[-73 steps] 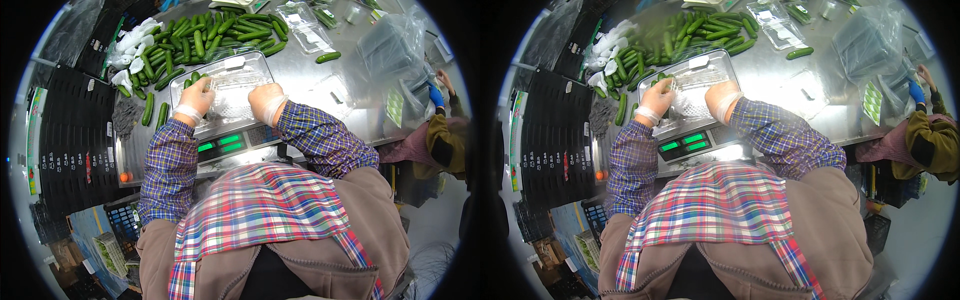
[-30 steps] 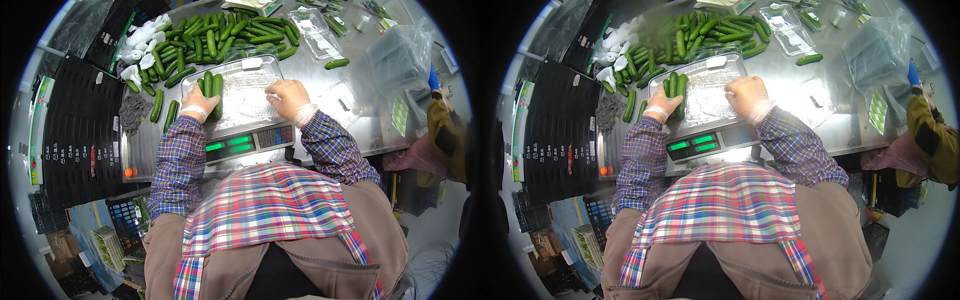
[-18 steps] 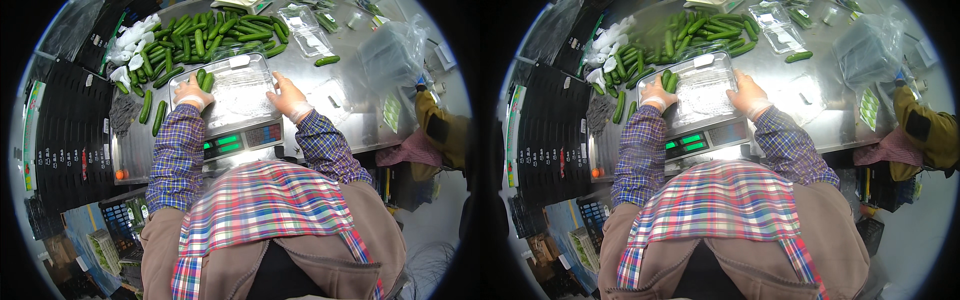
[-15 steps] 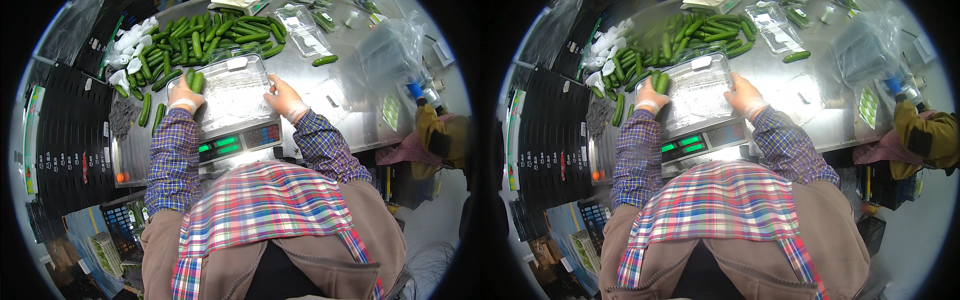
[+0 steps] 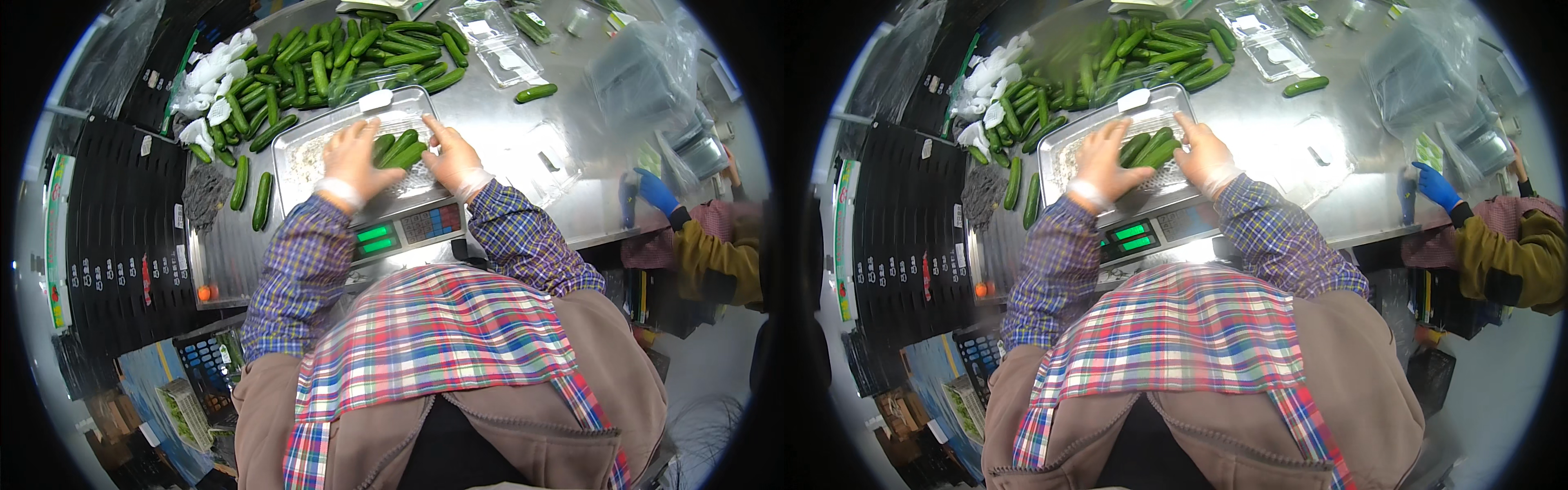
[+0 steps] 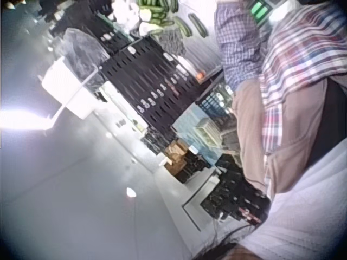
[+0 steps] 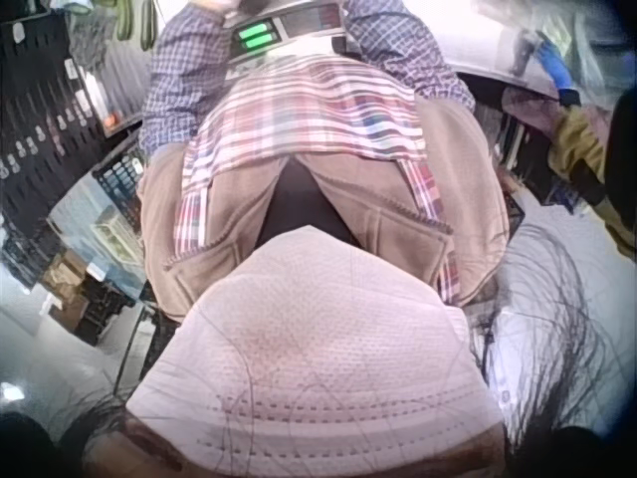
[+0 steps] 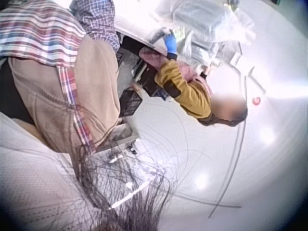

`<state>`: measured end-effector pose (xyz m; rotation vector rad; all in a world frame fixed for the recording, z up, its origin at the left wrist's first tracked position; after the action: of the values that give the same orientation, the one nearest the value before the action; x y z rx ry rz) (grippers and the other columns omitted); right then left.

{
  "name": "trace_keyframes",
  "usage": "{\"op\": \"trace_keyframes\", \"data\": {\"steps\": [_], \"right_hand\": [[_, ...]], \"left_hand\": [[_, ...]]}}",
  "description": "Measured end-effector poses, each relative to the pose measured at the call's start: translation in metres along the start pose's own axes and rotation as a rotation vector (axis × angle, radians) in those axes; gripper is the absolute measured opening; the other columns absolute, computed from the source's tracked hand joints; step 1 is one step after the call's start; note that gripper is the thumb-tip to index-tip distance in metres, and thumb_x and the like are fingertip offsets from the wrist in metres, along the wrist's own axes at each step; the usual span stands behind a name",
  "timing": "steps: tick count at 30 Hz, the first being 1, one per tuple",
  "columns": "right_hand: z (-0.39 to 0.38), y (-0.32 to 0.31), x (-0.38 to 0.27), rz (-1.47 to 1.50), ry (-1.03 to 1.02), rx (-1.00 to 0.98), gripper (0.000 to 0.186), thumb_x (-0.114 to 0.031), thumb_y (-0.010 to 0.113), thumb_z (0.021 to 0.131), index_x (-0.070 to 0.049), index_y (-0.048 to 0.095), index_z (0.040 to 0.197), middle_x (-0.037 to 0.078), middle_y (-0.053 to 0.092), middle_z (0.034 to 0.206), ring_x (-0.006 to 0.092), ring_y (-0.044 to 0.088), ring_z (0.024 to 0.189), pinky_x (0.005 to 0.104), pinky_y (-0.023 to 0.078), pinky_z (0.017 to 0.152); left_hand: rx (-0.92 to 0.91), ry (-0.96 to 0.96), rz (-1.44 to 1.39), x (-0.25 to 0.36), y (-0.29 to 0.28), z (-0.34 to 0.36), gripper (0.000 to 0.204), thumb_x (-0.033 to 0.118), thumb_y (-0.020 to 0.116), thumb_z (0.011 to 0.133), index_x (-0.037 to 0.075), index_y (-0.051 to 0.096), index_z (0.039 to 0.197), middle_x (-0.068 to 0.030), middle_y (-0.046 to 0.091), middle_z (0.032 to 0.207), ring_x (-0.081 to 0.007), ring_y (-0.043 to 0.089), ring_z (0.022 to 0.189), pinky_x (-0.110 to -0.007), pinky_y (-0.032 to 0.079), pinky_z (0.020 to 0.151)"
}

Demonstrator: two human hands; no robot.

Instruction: The person repeatedly selects cucumbers from a pile, places them on a digital scale, wraps them in foam netting, and puts them into clear plastic containers. The containers are then placed into a black crate. The process is repeated multiple times throughout the clip.

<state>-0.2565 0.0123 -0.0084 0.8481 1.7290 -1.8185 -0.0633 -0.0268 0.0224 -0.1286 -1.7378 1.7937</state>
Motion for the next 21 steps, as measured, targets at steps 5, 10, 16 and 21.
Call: {"op": "trace_keyframes", "data": {"steps": [5,10,16,21], "right_hand": [[-0.004,0.002,0.004,-0.072,-0.064,0.002,0.031,-0.023,0.06,0.085,-0.016,0.064,0.115,0.01,0.058,0.112,0.0283,0.06,0.099,0.0346,0.047,0.089],[0.001,0.003,0.007,-0.034,-0.093,-0.011,0.03,-0.025,0.061,0.085,-0.016,0.065,0.113,0.01,0.059,0.11,0.0278,0.06,0.098,0.0339,0.047,0.088],[0.0,0.0,0.004,-0.091,-0.061,-0.05,0.034,-0.023,0.062,0.083,-0.016,0.063,0.116,0.012,0.057,0.113,0.03,0.059,0.1,0.0348,0.046,0.09],[0.004,0.0,0.002,-0.122,-0.029,-0.084,0.038,-0.022,0.063,0.082,-0.017,0.06,0.12,0.015,0.055,0.113,0.0317,0.058,0.102,0.0363,0.046,0.091]], "left_hand": [[0.088,-0.089,-0.228,-0.045,-0.005,-0.034,0.036,0.025,0.072,0.077,0.01,0.066,0.109,-0.0093,0.068,0.098,-0.0273,0.061,0.092,-0.037,0.045,0.087],[0.077,-0.025,-0.346,-0.047,-0.01,-0.057,0.034,0.014,0.075,0.074,0.006,0.067,0.106,-0.0125,0.067,0.097,-0.0277,0.062,0.089,-0.037,0.049,0.082],[0.062,-0.072,-0.477,-0.052,0.001,-0.044,0.037,0.01,0.075,0.074,0.005,0.065,0.109,-0.014,0.067,0.097,-0.0225,0.064,0.082,-0.031,0.051,0.075],[0.033,-0.202,-0.478,-0.054,0.008,-0.027,0.034,0.011,0.075,0.074,0.007,0.067,0.107,-0.0136,0.069,0.097,-0.0225,0.066,0.086,-0.03,0.052,0.078]]}}
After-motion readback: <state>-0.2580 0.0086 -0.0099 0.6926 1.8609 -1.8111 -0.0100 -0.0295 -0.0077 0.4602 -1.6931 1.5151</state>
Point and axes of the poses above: each hand's wrist, its own z-axis towards the middle knuckle, its own y-axis out of the palm, x = y × z, the point moved 1 cm from there along z, towards the middle knuckle
